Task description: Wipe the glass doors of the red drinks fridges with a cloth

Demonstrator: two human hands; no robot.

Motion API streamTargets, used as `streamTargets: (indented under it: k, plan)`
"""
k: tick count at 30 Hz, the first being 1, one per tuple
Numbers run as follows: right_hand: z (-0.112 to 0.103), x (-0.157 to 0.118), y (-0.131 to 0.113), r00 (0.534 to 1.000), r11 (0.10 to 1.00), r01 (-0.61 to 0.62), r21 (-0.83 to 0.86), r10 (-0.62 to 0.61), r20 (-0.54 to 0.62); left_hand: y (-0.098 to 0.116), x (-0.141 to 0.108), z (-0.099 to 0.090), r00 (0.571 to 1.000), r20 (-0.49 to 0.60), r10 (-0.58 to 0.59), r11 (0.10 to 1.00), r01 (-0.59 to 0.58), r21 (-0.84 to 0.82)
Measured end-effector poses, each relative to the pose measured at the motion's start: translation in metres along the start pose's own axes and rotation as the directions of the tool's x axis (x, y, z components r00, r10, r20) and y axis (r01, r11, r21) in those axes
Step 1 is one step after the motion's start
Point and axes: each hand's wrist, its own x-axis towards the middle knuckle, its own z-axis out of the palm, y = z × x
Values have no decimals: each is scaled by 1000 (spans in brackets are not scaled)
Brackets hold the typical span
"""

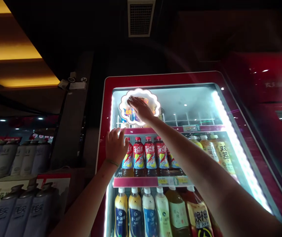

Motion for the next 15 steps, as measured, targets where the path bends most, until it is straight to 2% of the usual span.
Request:
streamTargets:
  k: [2,5,7,10,12,15]
  plan:
    - [-7,-6,10,1000,1000,4,-17,-4,11,13,15,8,1000,0,11,1000,-11,-24]
    - [-19,-15,25,997,996,-69,-61,67,-34,37,33,23,1000,8,10,997,-10,-78]
    - [-27,-22,34,1000,997,-17,-77,17,8,53,39,33,1000,7,-28,994,28,-108]
    - [-38,-33,48,1000,997,-12,-80,14,16,71,40,45,996,-15,-91,989,88,-118]
    - [-44,-40,58,997,994,-69,-86,66,-35,77,37,50,996,-32,-81,992,77,-103]
    - [-51,-50,73,1000,994,-23,-108,22,-5,79,33,51,999,-39,-30,996,26,-88]
